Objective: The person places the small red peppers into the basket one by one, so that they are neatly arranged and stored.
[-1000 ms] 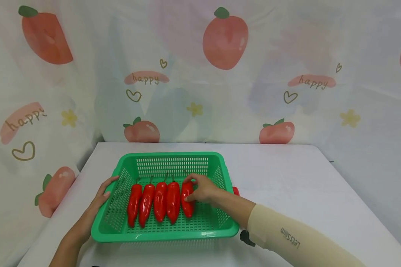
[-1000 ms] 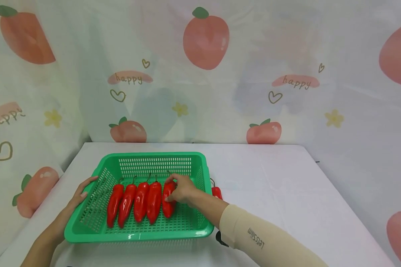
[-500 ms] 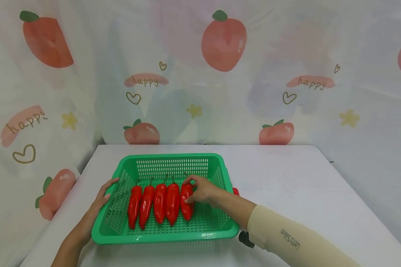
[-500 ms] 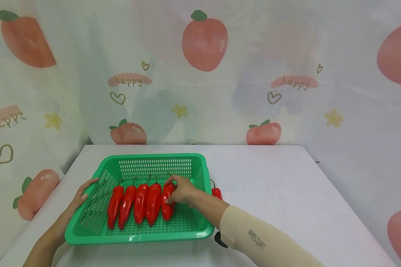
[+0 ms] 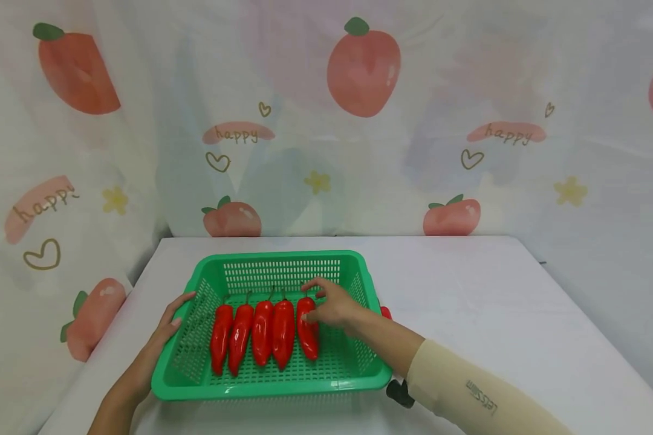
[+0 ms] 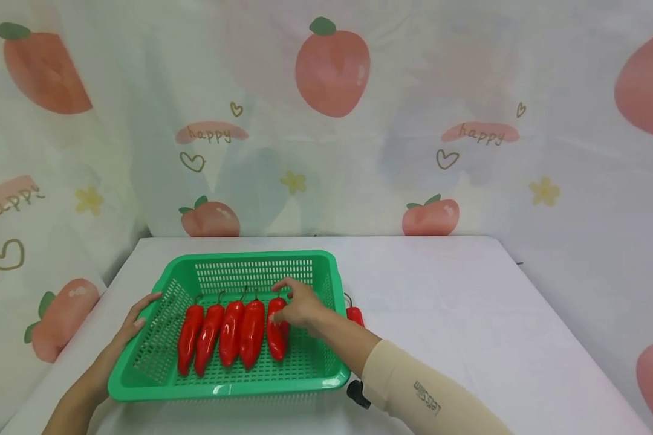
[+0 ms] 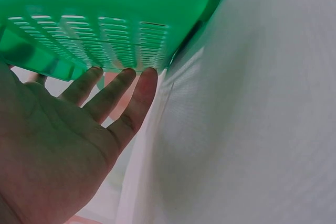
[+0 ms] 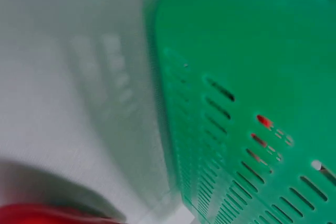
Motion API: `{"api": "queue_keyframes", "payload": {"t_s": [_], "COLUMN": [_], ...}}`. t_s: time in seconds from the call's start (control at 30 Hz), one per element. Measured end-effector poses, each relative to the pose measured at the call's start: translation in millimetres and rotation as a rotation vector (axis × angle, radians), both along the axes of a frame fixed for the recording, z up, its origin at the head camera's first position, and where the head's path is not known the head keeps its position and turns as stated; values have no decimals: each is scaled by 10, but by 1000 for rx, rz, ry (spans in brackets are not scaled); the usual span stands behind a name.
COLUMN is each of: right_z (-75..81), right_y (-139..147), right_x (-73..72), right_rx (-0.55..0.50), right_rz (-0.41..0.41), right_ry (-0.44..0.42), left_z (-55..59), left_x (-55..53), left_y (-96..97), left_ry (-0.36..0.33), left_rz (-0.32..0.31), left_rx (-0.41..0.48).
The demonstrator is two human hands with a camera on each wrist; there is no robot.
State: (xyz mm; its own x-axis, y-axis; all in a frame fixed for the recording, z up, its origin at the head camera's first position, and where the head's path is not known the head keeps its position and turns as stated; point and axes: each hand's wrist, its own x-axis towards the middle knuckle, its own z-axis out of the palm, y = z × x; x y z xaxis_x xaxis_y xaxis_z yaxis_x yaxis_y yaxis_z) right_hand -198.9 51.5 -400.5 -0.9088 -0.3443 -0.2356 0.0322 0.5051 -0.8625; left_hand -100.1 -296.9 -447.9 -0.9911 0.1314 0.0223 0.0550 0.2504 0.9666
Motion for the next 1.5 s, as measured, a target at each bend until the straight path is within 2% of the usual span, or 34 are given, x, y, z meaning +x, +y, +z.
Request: {"api": "queue_keyframes", "payload": {"t_s": [0.3, 0.67, 0.7, 0.83, 0.9, 0.93, 1.07, 1.23, 1.5], "right_z": [66, 121, 127, 148, 167, 174, 219, 292, 392], "right_y": [12, 40, 48, 99, 128, 140, 188, 275, 455], "right_x": [52, 187, 196, 245, 266, 274, 289, 296, 285], "right_rx": [-80, -172, -179, -206, -220, -224, -247, -261, -224], "right_rz": [0, 35, 36, 24, 20, 22, 41, 43, 41], "right_ry": [8, 9, 11, 7, 9, 11, 14, 13, 25], "left_z": [21, -15, -24, -54, -56, -53, -26, -2, 7], "left_x": [6, -8, -10, -76, -73, -68, 8, 21, 21], "left_y": [-35, -12, -1, 66, 74, 69, 14, -9, -9], "left_ry": [6, -15, -11, 86, 96, 94, 9, 0, 2], "left_rz": [-3, -2, -1, -53, -51, -48, 3, -16, -17], "left_rx": [-19, 24, 26, 91, 81, 75, 2, -2, -12]}}
